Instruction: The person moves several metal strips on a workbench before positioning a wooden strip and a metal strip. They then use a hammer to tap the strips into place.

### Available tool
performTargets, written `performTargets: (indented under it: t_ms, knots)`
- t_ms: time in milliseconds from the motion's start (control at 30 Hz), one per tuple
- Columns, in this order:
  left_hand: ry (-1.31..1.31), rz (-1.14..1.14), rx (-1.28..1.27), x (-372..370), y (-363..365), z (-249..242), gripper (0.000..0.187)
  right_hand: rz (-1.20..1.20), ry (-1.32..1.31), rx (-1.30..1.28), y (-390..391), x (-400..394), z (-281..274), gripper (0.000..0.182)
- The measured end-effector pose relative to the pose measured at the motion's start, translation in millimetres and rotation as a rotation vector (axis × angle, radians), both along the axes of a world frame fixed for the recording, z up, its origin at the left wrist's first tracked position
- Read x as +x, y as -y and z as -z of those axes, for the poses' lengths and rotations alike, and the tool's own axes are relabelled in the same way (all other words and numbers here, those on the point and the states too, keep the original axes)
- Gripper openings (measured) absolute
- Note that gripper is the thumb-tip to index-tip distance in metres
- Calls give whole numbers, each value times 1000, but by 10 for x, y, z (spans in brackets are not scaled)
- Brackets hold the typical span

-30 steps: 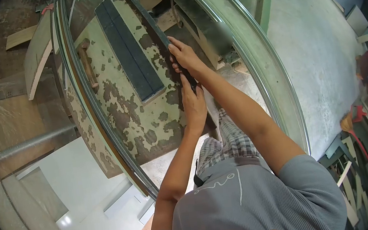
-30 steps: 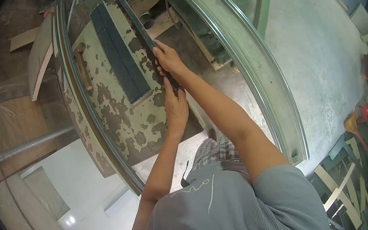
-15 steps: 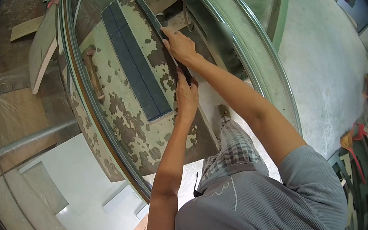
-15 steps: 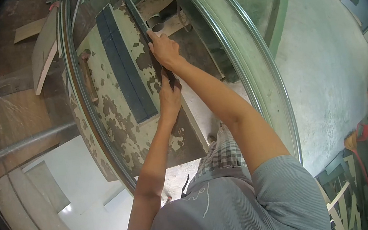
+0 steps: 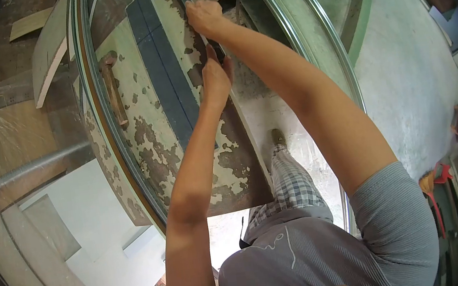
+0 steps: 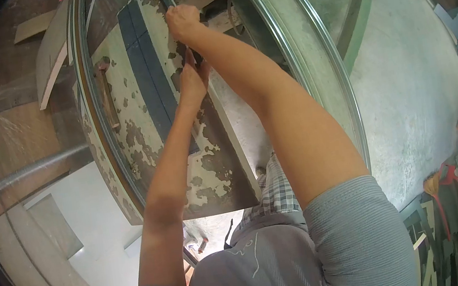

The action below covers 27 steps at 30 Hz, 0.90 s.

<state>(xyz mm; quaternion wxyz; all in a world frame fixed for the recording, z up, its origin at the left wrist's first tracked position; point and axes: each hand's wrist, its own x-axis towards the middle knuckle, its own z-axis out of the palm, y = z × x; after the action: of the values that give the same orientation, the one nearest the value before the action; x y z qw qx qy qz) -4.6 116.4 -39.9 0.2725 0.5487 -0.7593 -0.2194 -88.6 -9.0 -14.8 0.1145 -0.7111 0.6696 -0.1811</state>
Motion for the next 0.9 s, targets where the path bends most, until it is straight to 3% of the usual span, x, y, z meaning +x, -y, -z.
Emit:
performTargets:
  t_ms: [167, 200, 333, 433, 700, 900]
  knots:
    - [32, -24, 86, 12, 391, -113, 56, 9, -58, -20, 429, 59, 3, 30]
    - [71, -66, 154, -1, 475, -131, 57, -19, -75, -1, 509, 56, -16, 41]
    - [138, -58, 105, 18, 766, -109, 59, -63, -164, 178, 833, 106, -39, 31]
    - [87, -38, 26, 45, 907, -54, 61, 3, -61, 60, 1088, 145, 131, 21]
    - [141, -101, 221, 82, 1282, -268, 51, 113, 27, -78, 1215, 171, 122, 36]
    - [274, -168, 212, 160, 1747, -366, 41, 37, 166, -38, 1402, 176, 74, 39]
